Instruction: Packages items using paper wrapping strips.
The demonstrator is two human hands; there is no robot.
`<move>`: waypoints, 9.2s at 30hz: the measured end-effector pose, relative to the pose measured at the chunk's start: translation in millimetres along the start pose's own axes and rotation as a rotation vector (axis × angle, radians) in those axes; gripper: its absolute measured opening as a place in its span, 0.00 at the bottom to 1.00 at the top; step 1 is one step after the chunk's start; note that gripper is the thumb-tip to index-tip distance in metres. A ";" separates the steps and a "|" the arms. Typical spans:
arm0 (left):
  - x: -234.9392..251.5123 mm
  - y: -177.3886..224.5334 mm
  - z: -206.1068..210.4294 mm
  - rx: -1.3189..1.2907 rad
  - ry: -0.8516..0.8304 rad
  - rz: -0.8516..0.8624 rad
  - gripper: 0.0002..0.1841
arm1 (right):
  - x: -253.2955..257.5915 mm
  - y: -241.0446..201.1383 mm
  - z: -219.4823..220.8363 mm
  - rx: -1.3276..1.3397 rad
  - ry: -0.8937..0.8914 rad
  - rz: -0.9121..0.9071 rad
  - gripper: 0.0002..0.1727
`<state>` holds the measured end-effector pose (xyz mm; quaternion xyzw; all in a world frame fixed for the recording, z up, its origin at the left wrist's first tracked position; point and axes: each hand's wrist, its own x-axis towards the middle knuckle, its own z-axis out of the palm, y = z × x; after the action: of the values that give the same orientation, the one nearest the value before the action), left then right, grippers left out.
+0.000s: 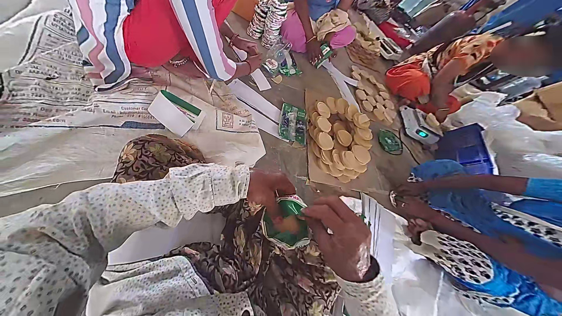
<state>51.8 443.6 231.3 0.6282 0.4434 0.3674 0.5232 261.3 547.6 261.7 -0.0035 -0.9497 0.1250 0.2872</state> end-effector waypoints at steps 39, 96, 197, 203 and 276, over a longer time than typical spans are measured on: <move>155.8 -152.6 -12.1 0.698 -0.104 -0.641 0.35 | -26.2 157.8 140.5 -0.099 -0.927 0.814 0.41; 159.6 -220.9 55.4 -0.060 1.132 -0.311 0.57 | -54.2 187.5 199.6 0.172 0.029 1.360 0.13; -127.5 -99.1 47.7 0.527 0.601 -0.480 0.25 | -135.7 177.4 85.1 -0.204 -0.807 1.154 0.30; -152.7 -95.4 87.3 0.557 0.420 -0.815 0.28 | -133.3 177.5 83.4 -0.164 -0.740 1.212 0.24; 122.7 -204.1 -37.4 0.476 0.121 -0.759 0.44 | -48.1 199.8 213.5 0.016 -0.527 0.755 0.30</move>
<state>23.3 583.7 37.2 0.5013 0.7445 0.0732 0.4348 171.8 687.1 16.1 -0.3152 -0.9216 0.2248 -0.0295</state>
